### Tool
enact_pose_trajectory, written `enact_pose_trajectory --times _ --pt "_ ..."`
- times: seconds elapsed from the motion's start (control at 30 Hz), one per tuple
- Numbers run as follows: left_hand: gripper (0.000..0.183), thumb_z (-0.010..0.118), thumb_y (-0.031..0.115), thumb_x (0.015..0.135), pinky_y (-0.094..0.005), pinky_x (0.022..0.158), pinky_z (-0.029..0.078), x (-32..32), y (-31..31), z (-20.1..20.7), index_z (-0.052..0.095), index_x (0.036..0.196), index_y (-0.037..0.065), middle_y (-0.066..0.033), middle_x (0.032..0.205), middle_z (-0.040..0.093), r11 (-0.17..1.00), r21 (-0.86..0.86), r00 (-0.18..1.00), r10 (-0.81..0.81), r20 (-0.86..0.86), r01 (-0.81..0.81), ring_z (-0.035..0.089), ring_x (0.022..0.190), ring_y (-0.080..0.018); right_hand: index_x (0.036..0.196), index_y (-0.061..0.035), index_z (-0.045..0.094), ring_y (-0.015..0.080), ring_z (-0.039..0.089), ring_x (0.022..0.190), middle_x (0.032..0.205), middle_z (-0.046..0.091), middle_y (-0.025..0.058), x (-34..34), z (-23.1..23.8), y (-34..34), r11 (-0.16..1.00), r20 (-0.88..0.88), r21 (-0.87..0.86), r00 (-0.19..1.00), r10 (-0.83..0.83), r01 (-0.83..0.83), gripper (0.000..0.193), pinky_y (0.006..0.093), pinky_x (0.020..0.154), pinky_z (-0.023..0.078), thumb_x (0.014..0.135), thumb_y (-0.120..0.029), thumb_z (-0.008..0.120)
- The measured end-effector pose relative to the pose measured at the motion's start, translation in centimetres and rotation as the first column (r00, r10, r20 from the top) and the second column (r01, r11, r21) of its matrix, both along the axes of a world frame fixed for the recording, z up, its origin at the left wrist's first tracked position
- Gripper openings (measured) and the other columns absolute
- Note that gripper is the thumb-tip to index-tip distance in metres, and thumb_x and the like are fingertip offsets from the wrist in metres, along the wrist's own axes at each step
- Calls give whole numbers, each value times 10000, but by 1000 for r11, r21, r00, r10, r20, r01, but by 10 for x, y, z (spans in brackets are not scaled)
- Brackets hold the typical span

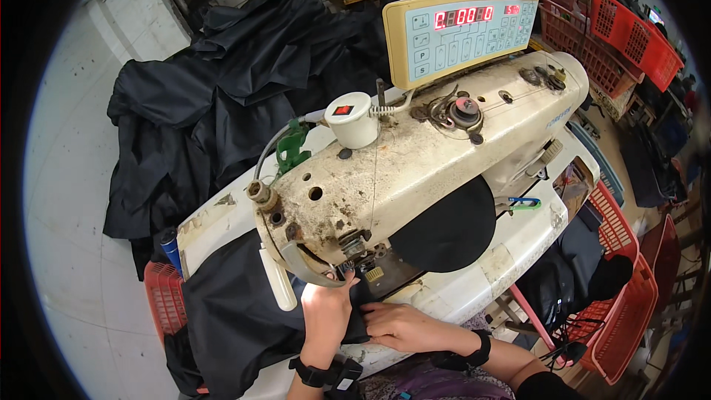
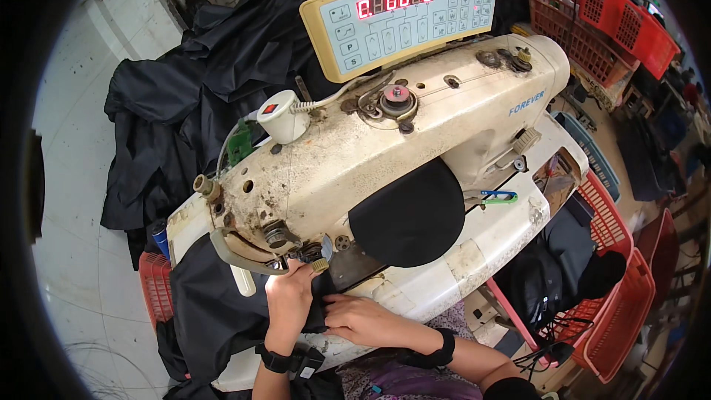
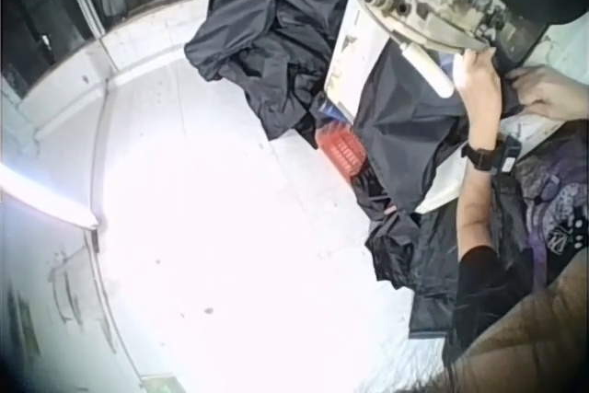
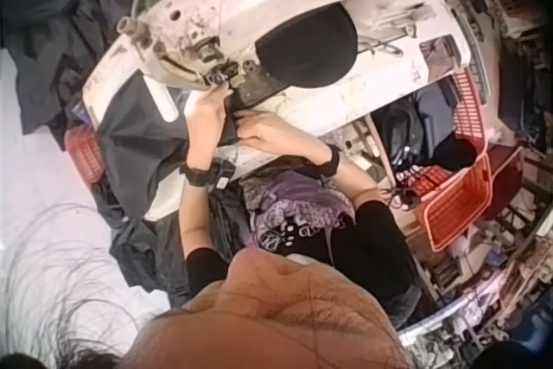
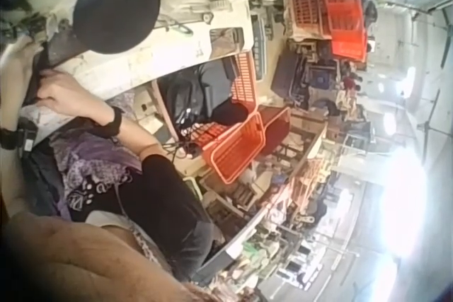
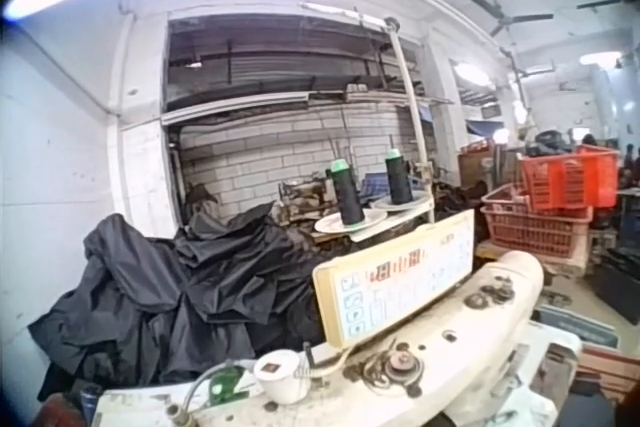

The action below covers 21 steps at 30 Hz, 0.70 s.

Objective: The recorder operates an industrial sewing machine to stitch pieces of black fabric.

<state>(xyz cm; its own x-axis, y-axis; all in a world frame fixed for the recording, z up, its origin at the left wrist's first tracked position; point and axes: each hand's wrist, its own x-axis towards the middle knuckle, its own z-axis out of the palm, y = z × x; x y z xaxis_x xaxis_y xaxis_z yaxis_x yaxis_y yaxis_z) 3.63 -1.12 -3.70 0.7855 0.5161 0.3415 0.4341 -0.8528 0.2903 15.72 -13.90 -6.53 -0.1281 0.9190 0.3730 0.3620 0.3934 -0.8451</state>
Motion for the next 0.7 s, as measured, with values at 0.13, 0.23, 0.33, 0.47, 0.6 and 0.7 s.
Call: enact_pose_trajectory --times 0.13,0.23,0.33,0.47,0.6,0.7 --pt "196 686 38 794 -436 632 492 -2 1 -2 743 981 27 -177 765 642 1000 -28 1000 -11 23 12 625 710 -354 808 7 565 367 610 965 863 627 140 -3 -3 0 995 -3 32 995 -96 96 80 439 1042 460 802 -35 634" --pt "213 676 25 794 -431 648 501 -2 0 0 745 996 31 -182 781 657 998 -54 1000 -28 14 28 637 724 -353 813 4 567 372 609 992 878 628 142 -2 -6 1 996 14 10 996 -90 90 69 445 1043 463 787 -15 627" --pt "219 672 24 795 -426 658 509 0 -1 1 743 1002 27 -185 823 674 999 -41 1000 -5 -3 5 648 740 -353 836 4 585 383 607 1022 920 652 140 -1 -5 3 996 28 -15 996 -85 85 78 454 1054 459 773 -1 629" --pt "265 656 -24 785 -386 647 514 -7 5 6 722 1034 40 -180 924 667 998 -55 998 -23 57 26 652 774 -355 878 4 612 376 614 1036 974 674 134 -3 -8 2 986 -11 36 987 -162 162 106 458 1066 451 790 -29 660" --pt "348 647 -57 779 -360 709 503 -33 7 22 728 1093 68 -122 937 672 977 -207 998 34 -58 -45 648 809 -317 911 17 639 350 634 1015 985 686 147 -3 -5 -6 991 -45 -26 991 -129 128 181 450 1075 445 824 -120 718" --pt "327 648 -43 776 -378 722 528 -26 4 36 739 1054 104 -118 1005 684 977 -153 985 -161 -59 150 657 853 -317 910 5 652 359 630 1039 977 692 132 -4 -5 -9 991 -34 -20 990 -134 133 171 444 1065 452 836 -135 714"
